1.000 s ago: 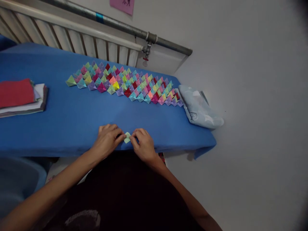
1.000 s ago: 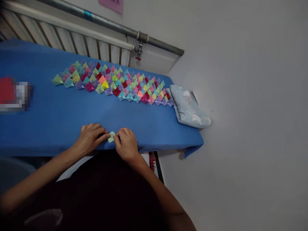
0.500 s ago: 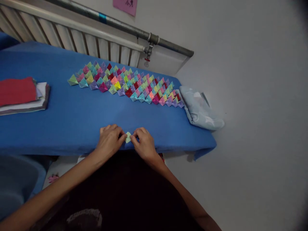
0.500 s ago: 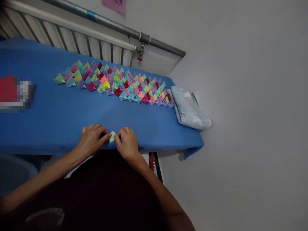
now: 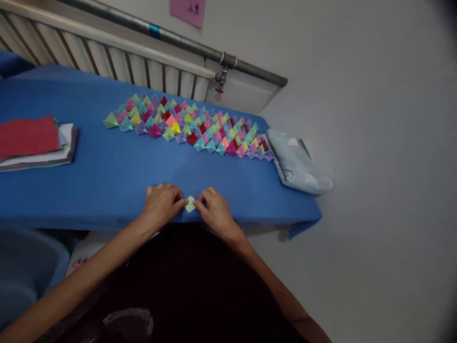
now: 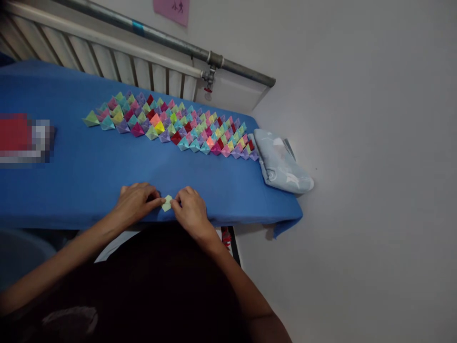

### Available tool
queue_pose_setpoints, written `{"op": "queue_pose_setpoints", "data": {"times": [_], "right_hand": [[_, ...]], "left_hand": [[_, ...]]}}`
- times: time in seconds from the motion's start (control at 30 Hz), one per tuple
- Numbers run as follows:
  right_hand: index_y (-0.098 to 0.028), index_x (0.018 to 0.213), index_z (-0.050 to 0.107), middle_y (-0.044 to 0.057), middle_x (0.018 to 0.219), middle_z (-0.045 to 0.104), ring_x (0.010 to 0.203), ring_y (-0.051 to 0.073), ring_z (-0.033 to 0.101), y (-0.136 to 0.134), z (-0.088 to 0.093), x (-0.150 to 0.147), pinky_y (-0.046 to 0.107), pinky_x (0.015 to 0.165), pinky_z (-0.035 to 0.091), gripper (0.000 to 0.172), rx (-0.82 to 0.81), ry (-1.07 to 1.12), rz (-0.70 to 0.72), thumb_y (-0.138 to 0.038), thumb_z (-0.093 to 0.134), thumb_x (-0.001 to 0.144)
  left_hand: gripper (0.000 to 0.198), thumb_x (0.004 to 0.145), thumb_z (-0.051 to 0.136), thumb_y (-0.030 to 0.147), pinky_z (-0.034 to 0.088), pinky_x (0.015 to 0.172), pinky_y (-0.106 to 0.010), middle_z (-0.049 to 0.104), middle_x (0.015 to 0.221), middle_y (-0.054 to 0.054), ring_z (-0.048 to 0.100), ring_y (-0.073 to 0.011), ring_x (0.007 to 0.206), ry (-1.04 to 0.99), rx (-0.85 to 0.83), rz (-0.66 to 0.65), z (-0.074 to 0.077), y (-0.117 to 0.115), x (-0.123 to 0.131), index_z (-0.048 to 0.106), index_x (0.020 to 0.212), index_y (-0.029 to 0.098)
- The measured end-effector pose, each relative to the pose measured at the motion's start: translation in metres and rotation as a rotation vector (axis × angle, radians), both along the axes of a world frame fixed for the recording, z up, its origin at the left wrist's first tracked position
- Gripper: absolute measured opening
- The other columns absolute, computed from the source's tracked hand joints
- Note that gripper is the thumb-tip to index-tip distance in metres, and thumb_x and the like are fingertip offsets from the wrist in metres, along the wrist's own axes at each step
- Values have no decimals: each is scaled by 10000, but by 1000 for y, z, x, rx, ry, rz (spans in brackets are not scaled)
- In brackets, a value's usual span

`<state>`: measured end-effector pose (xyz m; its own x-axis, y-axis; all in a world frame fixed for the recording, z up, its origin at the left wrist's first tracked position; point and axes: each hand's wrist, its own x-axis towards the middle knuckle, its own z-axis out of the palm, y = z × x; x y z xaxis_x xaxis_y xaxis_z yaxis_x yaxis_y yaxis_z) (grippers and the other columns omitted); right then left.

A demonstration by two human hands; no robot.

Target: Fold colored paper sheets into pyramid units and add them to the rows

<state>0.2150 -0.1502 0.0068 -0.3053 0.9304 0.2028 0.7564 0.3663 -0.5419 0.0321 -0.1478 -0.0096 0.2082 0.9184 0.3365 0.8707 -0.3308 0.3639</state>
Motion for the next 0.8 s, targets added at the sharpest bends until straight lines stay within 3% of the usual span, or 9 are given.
{"op": "queue_pose_setpoints", "data": {"times": [0.13, 0.27, 0.57, 0.8], "right_hand": [[-206, 713, 540, 9, 816, 584, 759, 146, 519, 0, 3, 0, 277, 701, 390, 176, -18, -22, -8, -182, 578, 882], [-206, 710, 546, 7, 811, 579, 746, 143, 513, 0, 3, -1, 275, 695, 385, 182, -21, -17, -1, -183, 565, 889], [-208, 679, 527, -3, 776, 561, 728, 136, 515, 4, -3, 4, 262, 674, 391, 192, -16, 23, 20, -167, 571, 861], [-205, 751, 552, -3, 811, 561, 738, 137, 523, 6, 0, 8, 260, 677, 409, 110, -98, 85, 33, -143, 599, 828]], "left_hand": [[217, 958, 492, 256, 403, 758, -366, 683, 933, -64, 591, -219, 853, -8, 92, -169, 1, -15, -4, 704, 975, 215], [338, 929, 436, 79, 411, 844, -402, 702, 1078, -104, 603, -240, 956, 41, 197, -331, -3, -32, -3, 678, 1133, 198], [339, 894, 425, 31, 387, 896, -457, 729, 1039, -97, 617, -242, 885, 197, 318, -226, -3, -41, 5, 666, 1094, 160], [431, 868, 417, 8, 364, 922, -462, 729, 1049, -90, 614, -251, 925, 253, 300, -223, -3, -42, 4, 608, 1221, 166]]}}
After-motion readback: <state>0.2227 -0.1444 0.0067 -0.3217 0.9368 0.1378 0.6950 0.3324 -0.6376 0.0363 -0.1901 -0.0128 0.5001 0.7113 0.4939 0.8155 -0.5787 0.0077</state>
